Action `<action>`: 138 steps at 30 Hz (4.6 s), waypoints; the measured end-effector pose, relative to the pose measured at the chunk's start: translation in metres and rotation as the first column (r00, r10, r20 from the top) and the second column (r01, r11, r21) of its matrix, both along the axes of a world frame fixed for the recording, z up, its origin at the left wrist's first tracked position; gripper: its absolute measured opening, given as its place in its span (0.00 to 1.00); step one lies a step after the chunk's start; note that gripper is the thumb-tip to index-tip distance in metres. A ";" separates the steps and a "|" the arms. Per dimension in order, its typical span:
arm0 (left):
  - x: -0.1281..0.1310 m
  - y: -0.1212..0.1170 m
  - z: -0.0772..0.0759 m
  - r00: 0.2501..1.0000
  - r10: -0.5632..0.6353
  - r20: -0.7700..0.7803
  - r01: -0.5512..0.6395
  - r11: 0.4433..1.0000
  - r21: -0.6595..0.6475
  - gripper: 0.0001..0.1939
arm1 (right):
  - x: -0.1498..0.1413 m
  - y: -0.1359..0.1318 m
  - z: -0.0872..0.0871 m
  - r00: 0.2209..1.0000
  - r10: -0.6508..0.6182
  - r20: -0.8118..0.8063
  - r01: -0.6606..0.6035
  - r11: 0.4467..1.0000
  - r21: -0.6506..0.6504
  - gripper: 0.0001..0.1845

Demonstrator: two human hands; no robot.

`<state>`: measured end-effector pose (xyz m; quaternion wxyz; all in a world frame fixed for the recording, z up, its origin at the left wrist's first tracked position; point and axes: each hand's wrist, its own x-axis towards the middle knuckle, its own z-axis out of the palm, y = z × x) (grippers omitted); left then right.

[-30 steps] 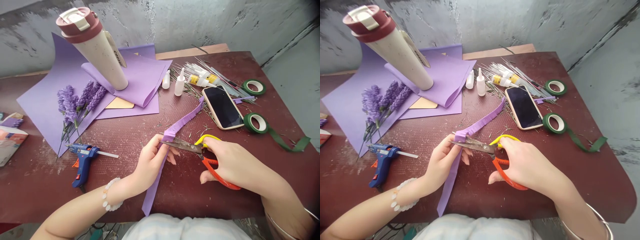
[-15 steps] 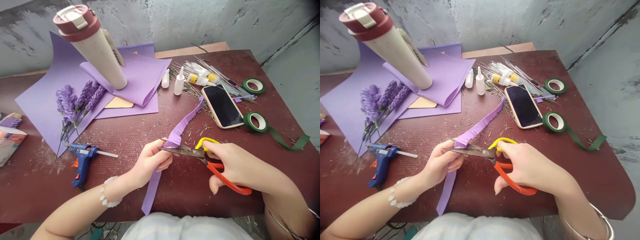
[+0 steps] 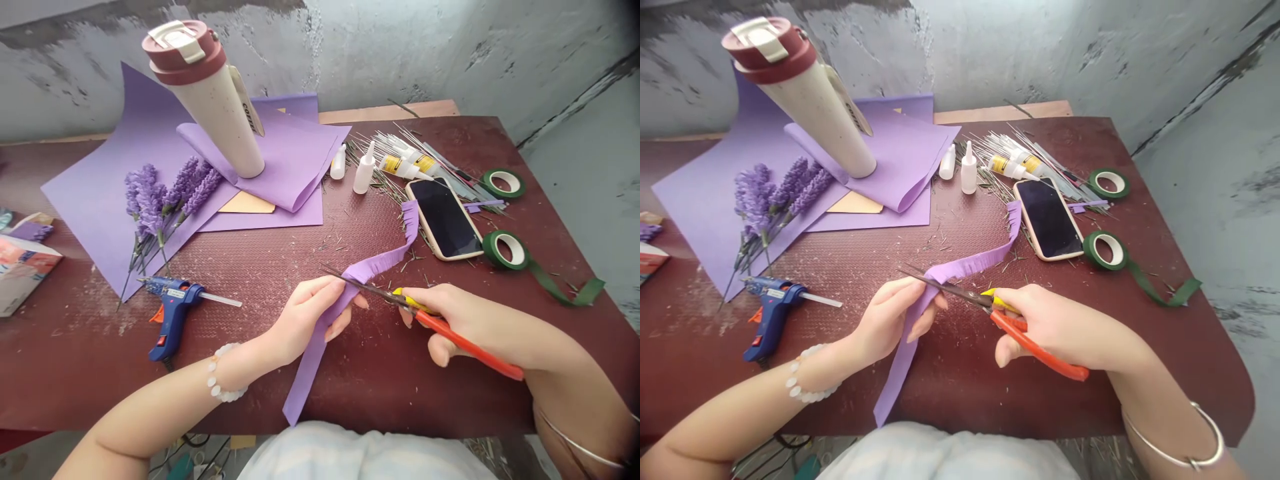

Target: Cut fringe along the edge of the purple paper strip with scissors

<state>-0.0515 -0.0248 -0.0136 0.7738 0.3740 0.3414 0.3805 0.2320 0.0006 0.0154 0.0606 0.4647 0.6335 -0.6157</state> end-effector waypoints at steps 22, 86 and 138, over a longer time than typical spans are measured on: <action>-0.003 0.004 0.011 0.998 0.019 -0.058 -0.026 0.992 -0.122 0.26 | -0.004 0.035 -0.015 0.941 0.223 -0.256 -0.220 0.975 0.039 0.42; 0.007 -0.003 0.009 0.933 0.232 -0.273 -0.186 0.965 0.184 0.31 | -0.024 0.012 -0.015 0.989 0.004 0.148 -0.075 0.875 0.478 0.33; -0.006 -0.008 0.007 0.985 0.110 -0.135 -0.090 0.985 0.146 0.28 | -0.003 0.018 0.001 0.979 0.150 -0.140 -0.149 0.989 0.014 0.12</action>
